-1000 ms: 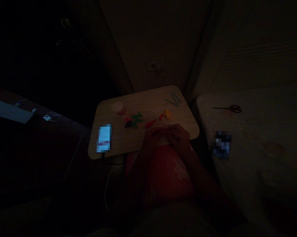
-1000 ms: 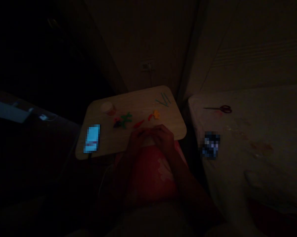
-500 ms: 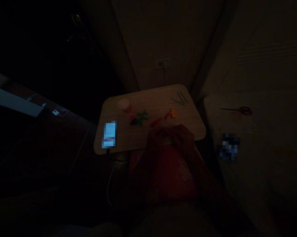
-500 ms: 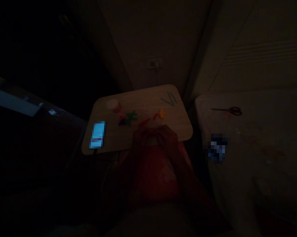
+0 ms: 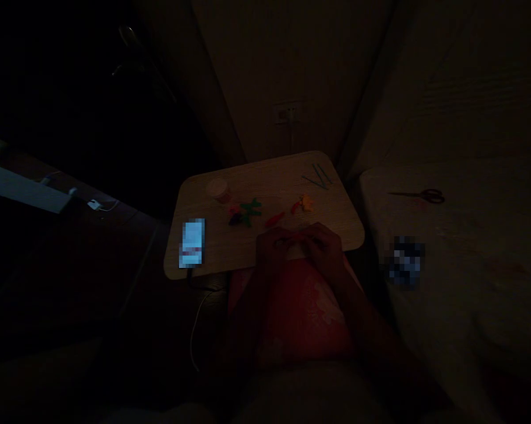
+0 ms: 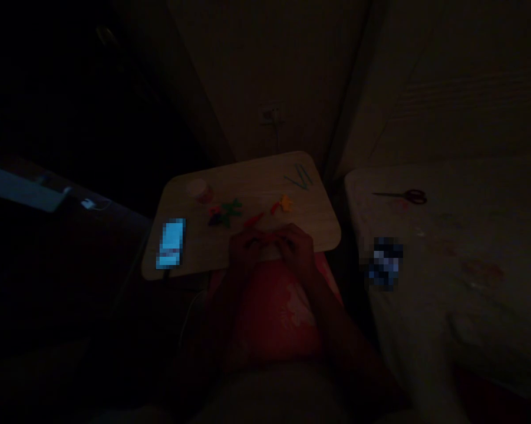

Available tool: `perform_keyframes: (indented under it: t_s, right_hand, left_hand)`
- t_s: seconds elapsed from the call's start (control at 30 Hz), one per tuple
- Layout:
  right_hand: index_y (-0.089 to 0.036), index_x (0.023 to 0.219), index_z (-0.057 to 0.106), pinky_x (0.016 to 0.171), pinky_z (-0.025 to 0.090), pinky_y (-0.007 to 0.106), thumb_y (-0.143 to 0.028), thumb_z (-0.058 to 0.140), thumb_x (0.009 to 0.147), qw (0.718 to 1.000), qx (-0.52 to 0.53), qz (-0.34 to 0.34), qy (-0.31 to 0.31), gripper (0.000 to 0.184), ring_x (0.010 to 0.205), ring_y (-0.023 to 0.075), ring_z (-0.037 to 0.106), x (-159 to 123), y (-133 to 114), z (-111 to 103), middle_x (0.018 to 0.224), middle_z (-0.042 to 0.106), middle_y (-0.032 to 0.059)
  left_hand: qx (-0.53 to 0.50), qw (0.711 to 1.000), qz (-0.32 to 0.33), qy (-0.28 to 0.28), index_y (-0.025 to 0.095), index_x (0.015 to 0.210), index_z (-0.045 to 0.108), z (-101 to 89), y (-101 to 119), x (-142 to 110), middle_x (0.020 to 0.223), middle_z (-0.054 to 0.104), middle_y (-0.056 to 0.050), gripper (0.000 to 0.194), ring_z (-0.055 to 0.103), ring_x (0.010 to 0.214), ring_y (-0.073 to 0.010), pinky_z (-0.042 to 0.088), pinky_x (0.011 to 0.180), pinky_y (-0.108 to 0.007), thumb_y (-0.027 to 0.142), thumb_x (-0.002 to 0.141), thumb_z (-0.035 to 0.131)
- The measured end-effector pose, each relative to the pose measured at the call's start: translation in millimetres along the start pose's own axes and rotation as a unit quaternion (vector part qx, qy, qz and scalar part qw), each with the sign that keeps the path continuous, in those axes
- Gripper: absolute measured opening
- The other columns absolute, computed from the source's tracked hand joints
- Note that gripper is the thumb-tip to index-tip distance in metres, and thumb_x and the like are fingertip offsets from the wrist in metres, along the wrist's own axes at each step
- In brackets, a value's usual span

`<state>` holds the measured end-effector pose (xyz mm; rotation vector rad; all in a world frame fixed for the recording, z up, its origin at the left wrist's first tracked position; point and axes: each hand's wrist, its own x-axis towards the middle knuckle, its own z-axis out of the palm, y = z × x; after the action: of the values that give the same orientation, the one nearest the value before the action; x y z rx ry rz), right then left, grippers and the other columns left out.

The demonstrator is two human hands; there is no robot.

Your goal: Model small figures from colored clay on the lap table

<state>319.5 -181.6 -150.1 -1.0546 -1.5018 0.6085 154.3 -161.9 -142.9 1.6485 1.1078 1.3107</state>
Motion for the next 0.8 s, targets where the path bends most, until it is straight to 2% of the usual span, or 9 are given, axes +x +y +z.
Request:
perform_keyframes:
  t_s: [0.1, 0.17, 0.27, 0.37, 0.43, 0.53, 0.63, 0.73, 0.8]
  right_hand:
    - [-0.024, 0.090, 0.079, 0.071, 0.055, 0.034, -0.028, 0.068, 0.095, 1.000, 0.010, 0.001, -0.008, 0.012, 0.079, 0.0203, 0.068, 0, 2, -1, 0.085, 0.074, 0.0044]
    - [-0.024, 0.093, 0.079, 0.073, 0.056, 0.035, -0.028, 0.068, 0.094, 1.000, -0.001, 0.009, -0.005, 0.012, 0.081, 0.0204, 0.069, 1, 5, -5, 0.088, 0.075, 0.0049]
    - [-0.025, 0.100, 0.079, 0.077, 0.056, 0.037, -0.031, 0.066, 0.096, 0.998, -0.051, 0.034, 0.031, 0.015, 0.088, 0.0225, 0.071, 2, 11, -14, 0.097, 0.077, 0.0069]
    - [-0.025, 0.116, 0.077, 0.081, 0.057, 0.040, -0.037, 0.063, 0.097, 0.991, -0.104, 0.066, 0.050, 0.026, 0.092, 0.0251, 0.071, 6, 17, -25, 0.108, 0.078, 0.0091]
    - [-0.024, 0.120, 0.075, 0.083, 0.056, 0.042, -0.039, 0.061, 0.098, 0.987, -0.137, 0.079, 0.040, 0.030, 0.091, 0.0264, 0.070, 9, 20, -30, 0.108, 0.078, 0.0099]
    - [-0.023, 0.105, 0.079, 0.089, 0.053, 0.046, -0.037, 0.061, 0.096, 0.975, -0.214, 0.059, 0.000, 0.025, 0.095, 0.0296, 0.066, 17, 25, -34, 0.100, 0.076, 0.0105]
    - [-0.021, 0.096, 0.081, 0.094, 0.050, 0.050, -0.032, 0.062, 0.092, 0.958, -0.281, 0.035, -0.032, 0.022, 0.101, 0.0324, 0.061, 25, 33, -39, 0.100, 0.072, 0.0132]
    - [-0.020, 0.105, 0.079, 0.098, 0.049, 0.051, -0.029, 0.063, 0.087, 0.960, -0.276, 0.033, -0.031, 0.026, 0.105, 0.0330, 0.061, 33, 43, -42, 0.108, 0.069, 0.0151]
    - [-0.019, 0.110, 0.075, 0.099, 0.050, 0.051, -0.035, 0.066, 0.085, 0.968, -0.246, 0.044, -0.014, 0.031, 0.106, 0.0329, 0.063, 40, 48, -41, 0.111, 0.070, 0.0152]
  left_hand:
    - [0.017, 1.000, -0.003, -0.019, 0.019, 0.081, 0.079, -0.7, -4, -1, 0.082, 0.079, -0.004, 0.012, 0.072, 0.077, -0.0179, 0.058, 0.075, -0.030, 0.030, 0.086, 0.078]
    - [0.044, 0.999, -0.002, -0.019, 0.019, 0.093, 0.078, -2.7, -7, 1, 0.086, 0.077, -0.004, 0.011, 0.070, 0.078, -0.0172, 0.057, 0.075, -0.029, 0.028, 0.087, 0.076]
    - [0.140, 0.989, 0.022, 0.034, 0.020, 0.116, 0.071, -9.2, -13, 9, 0.099, 0.074, -0.006, 0.027, 0.067, 0.089, -0.0197, 0.056, 0.085, -0.033, 0.025, 0.089, 0.073]
    - [0.273, 0.958, 0.057, 0.071, 0.018, 0.116, 0.068, -14.9, -18, 26, 0.114, 0.068, -0.012, 0.025, 0.062, 0.111, -0.0273, 0.051, 0.102, -0.043, 0.024, 0.092, 0.070]
    - [0.331, 0.941, 0.059, 0.047, 0.019, 0.116, 0.068, -14.0, -19, 42, 0.117, 0.065, -0.012, 0.023, 0.060, 0.115, -0.0285, 0.048, 0.106, -0.045, 0.025, 0.094, 0.066]
    - [0.380, 0.923, 0.065, -0.009, 0.019, 0.111, 0.070, -2.8, -20, 67, 0.118, 0.065, -0.012, 0.019, 0.060, 0.115, -0.0283, 0.047, 0.106, -0.044, 0.026, 0.094, 0.067]
    - [0.426, 0.902, 0.045, -0.060, 0.017, 0.108, 0.073, 14.0, -22, 86, 0.116, 0.066, -0.013, 0.024, 0.059, 0.111, -0.0304, 0.047, 0.102, -0.045, 0.037, 0.096, 0.066]
    - [0.447, 0.890, 0.037, -0.080, 0.019, 0.103, 0.075, 26.1, -24, 95, 0.115, 0.067, -0.013, 0.020, 0.059, 0.111, -0.0305, 0.046, 0.099, -0.045, 0.035, 0.096, 0.065]
    - [0.453, 0.888, 0.035, -0.074, 0.020, 0.098, 0.074, 29.5, -24, 96, 0.113, 0.068, -0.012, 0.015, 0.059, 0.110, -0.0304, 0.046, 0.097, -0.045, 0.032, 0.095, 0.066]
